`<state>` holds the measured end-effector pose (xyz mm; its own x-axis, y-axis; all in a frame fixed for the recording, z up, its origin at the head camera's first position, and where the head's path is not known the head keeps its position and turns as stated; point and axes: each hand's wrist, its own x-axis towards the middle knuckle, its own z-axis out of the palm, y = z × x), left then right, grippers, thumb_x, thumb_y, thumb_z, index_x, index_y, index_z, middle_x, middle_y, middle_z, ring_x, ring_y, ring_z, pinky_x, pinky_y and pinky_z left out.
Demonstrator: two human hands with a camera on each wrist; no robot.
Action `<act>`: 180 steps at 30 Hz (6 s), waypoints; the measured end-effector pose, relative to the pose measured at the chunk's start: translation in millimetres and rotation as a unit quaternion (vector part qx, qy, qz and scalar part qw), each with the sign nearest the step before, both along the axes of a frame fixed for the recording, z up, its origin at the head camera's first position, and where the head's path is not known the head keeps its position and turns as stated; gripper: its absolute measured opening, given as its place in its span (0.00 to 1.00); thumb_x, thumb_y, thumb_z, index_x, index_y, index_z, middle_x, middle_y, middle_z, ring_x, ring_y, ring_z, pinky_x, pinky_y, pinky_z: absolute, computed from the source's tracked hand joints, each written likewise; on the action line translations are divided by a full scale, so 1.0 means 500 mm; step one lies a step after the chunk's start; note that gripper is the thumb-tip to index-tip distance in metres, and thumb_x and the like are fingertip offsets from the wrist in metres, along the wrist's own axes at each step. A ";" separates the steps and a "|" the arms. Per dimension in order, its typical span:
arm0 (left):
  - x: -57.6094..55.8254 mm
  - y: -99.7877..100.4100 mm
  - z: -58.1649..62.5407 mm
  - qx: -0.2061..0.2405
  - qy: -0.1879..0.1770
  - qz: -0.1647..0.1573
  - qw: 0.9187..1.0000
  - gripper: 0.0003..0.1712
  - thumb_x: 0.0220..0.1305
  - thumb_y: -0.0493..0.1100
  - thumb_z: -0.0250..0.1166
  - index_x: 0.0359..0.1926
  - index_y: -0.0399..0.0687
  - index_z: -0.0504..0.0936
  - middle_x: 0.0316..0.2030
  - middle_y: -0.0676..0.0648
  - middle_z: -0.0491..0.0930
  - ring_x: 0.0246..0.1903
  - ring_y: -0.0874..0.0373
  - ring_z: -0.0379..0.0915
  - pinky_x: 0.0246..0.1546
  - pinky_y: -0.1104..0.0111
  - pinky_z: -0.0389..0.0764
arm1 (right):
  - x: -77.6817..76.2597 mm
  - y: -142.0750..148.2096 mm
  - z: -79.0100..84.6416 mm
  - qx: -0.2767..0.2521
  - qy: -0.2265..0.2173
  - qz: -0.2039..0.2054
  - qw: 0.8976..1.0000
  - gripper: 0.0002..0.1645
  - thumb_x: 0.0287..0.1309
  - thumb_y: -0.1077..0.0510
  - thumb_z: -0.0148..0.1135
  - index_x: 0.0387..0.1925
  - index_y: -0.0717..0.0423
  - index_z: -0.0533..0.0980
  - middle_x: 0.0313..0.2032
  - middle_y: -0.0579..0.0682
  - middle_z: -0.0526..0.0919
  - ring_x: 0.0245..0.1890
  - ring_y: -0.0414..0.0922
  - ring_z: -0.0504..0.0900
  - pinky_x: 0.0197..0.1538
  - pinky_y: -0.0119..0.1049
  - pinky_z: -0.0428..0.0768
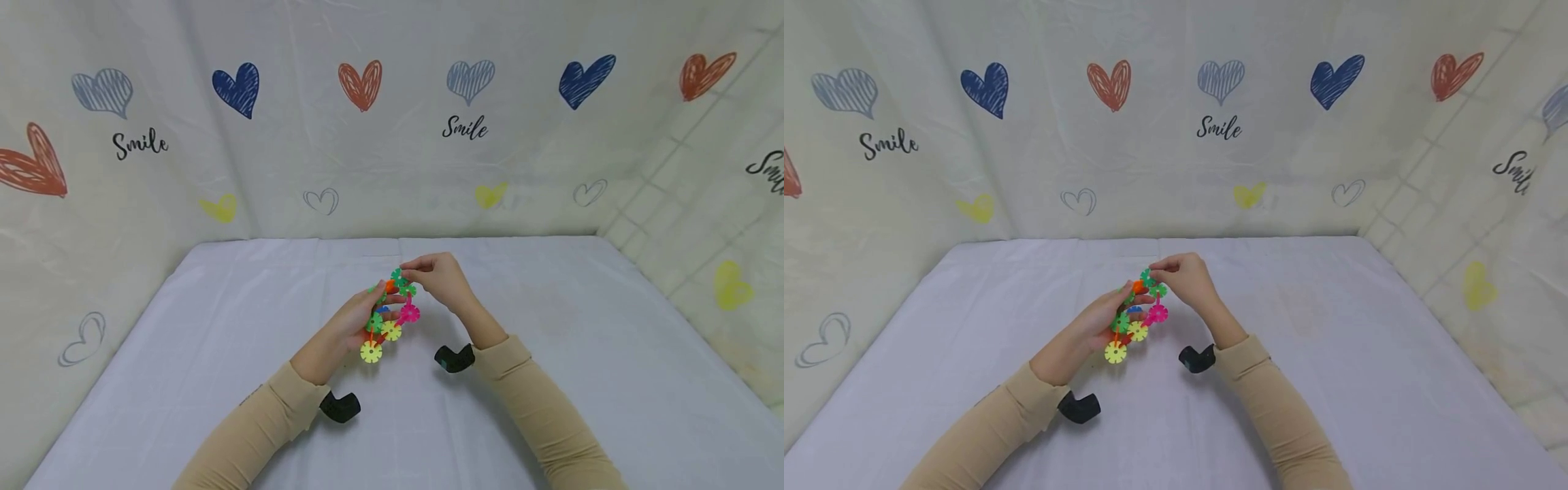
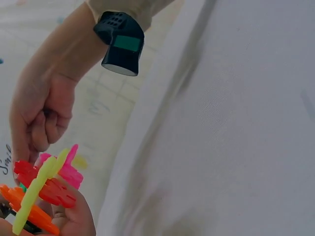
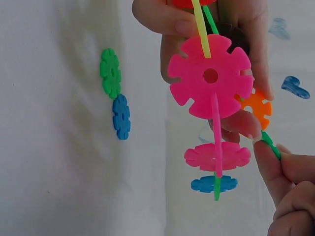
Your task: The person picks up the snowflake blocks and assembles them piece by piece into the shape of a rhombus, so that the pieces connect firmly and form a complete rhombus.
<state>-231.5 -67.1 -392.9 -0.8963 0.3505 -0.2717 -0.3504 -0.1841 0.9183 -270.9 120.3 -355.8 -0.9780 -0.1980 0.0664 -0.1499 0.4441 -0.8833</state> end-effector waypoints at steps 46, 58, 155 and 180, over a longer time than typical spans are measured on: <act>-0.039 -0.068 0.022 0.063 -0.029 0.107 0.992 0.31 0.81 0.58 0.48 0.77 0.53 0.63 0.72 0.37 0.66 0.66 0.40 0.70 0.66 0.49 0.70 | -0.022 0.031 -0.015 -0.076 -0.040 -0.001 0.996 0.18 0.71 0.55 0.64 0.57 0.58 0.83 0.38 0.51 0.89 0.22 0.41 0.65 0.27 0.30 0.63; -0.044 -0.088 0.032 0.116 -0.056 0.133 0.983 0.34 0.80 0.59 0.49 0.80 0.60 0.55 0.71 0.39 0.69 0.67 0.37 0.68 0.67 0.39 0.63 | -0.045 -0.007 -0.057 0.064 -0.113 0.104 0.986 0.19 0.67 0.54 0.67 0.56 0.56 0.83 0.40 0.50 0.87 0.42 0.50 0.78 0.43 0.37 0.76; -0.018 -0.013 -0.001 -0.024 0.025 -0.032 0.999 0.22 0.81 0.53 0.53 0.65 0.46 0.70 0.58 0.39 0.81 0.41 0.49 0.87 0.46 0.64 0.84 | -0.025 0.065 -0.005 0.023 0.062 0.084 0.994 0.12 0.68 0.59 0.67 0.49 0.62 0.84 0.44 0.53 0.87 0.46 0.56 0.80 0.49 0.48 0.80; -0.018 -0.023 0.004 -0.036 0.056 -0.076 0.995 0.25 0.79 0.42 0.57 0.72 0.55 0.66 0.52 0.40 0.83 0.30 0.56 0.86 0.29 0.72 0.80 | -0.023 0.075 -0.017 -0.020 0.044 0.148 0.988 0.08 0.68 0.63 0.66 0.45 0.64 0.81 0.43 0.63 0.87 0.50 0.67 0.82 0.57 0.51 0.80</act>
<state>-240.2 -78.6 -390.9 -0.8600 0.4683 -0.2029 -0.2646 -0.0692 0.9619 -282.4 157.8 -364.3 -0.8673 -0.4703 0.1629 -0.3458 0.3339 -0.8769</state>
